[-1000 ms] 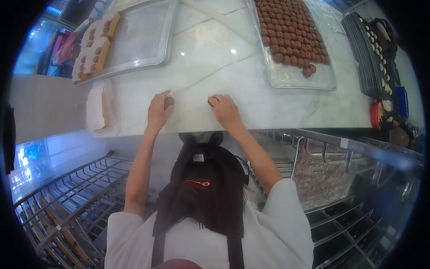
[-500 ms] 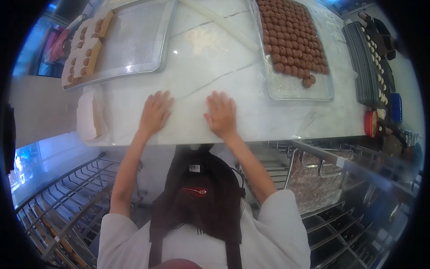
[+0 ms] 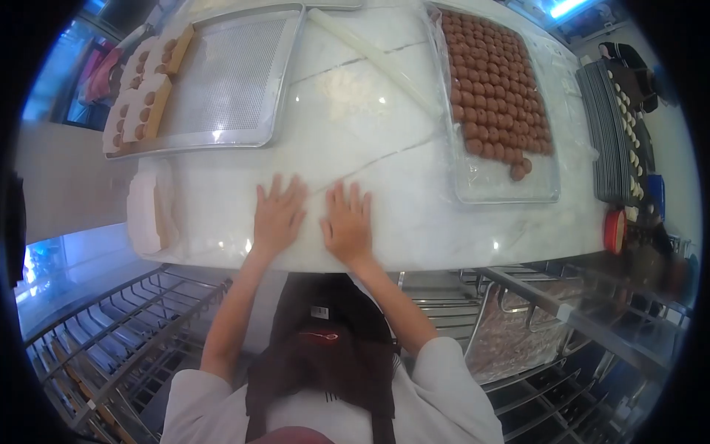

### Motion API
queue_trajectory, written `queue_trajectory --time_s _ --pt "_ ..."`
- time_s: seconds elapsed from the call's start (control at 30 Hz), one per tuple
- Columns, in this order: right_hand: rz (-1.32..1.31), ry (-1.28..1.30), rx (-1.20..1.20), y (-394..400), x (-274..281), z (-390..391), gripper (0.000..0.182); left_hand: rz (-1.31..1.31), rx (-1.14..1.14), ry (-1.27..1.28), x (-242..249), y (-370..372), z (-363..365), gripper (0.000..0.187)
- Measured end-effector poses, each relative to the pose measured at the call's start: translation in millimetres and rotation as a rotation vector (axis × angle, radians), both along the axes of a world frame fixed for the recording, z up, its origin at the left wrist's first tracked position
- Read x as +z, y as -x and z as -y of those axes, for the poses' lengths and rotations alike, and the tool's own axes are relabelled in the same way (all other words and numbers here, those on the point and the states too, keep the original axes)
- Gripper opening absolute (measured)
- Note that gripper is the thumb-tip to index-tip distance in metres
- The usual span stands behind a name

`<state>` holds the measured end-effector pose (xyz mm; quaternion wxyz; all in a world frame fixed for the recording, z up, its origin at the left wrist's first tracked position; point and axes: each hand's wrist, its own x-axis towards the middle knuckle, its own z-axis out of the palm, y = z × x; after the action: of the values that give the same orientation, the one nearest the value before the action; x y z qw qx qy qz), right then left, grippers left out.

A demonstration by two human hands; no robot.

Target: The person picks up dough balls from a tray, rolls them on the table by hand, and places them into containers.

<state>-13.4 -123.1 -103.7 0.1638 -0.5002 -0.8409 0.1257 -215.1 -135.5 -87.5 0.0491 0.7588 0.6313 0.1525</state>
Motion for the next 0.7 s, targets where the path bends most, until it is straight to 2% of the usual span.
queue_trajectory --time_s 0.07,0.13,0.17,0.2,0.27,0.33,0.4,0.43,0.47,0.5,0.57,0.63,0.67,0.7 --pt "-0.032 0.050 0.049 -19.6 3.0 20.7 0.062 -0.014 -0.143 0.149 -0.6 14.9 22.4 0.052" --pt "-0.040 0.086 0.070 -46.2 2.6 22.8 0.058 0.020 -0.142 0.149 0.2 34.4 26.5 0.053" --pt "0.036 0.033 0.038 -52.2 0.4 12.1 0.056 -0.046 -0.132 0.128 -0.9 44.1 18.8 0.054" --pt "0.033 0.028 0.039 -44.9 3.3 -1.1 0.056 -0.110 -0.120 0.109 -1.8 49.9 10.2 0.054" --pt "0.055 -0.088 -0.128 -18.9 12.4 -29.1 0.056 -0.113 -0.096 0.046 -6.6 40.8 -17.9 0.054" --pt "0.034 -0.120 -0.150 7.9 9.0 -32.7 0.055 0.019 -0.005 -0.052 -14.8 16.3 -34.7 0.055" --pt "-0.120 -0.058 0.035 19.7 -2.5 -25.0 0.055 0.059 -0.004 -0.075 -13.5 7.8 -23.4 0.055" --pt "0.004 -0.073 0.115 16.0 -3.1 -8.8 0.050 0.102 -0.077 -0.036 -14.6 7.2 -7.1 0.053" --pt "0.003 -0.079 0.117 4.5 -8.0 11.7 0.050 0.143 -0.149 0.004 -15.6 8.0 10.2 0.052" --pt "0.014 -0.087 0.167 -13.4 -14.6 23.7 0.048 0.024 -0.163 0.104 -18.1 15.0 21.6 0.048" --pt "0.030 -0.094 0.224 -40.6 -14.0 21.4 0.046 0.023 -0.119 0.094 -16.7 40.7 29.7 0.048" --pt "-0.063 -0.101 0.073 -48.2 -4.6 -6.1 0.042 0.056 -0.059 -0.025 -12.2 51.1 15.6 0.048" --pt "-0.072 -0.118 0.103 -39.4 -3.4 -22.2 0.042 0.014 -0.035 -0.046 -22.8 46.2 -0.7 0.049" --pt "-0.049 -0.160 0.016 -23.0 -2.2 -39.8 0.043 -0.037 0.010 -0.063 -33.8 36.8 -16.7 0.049"
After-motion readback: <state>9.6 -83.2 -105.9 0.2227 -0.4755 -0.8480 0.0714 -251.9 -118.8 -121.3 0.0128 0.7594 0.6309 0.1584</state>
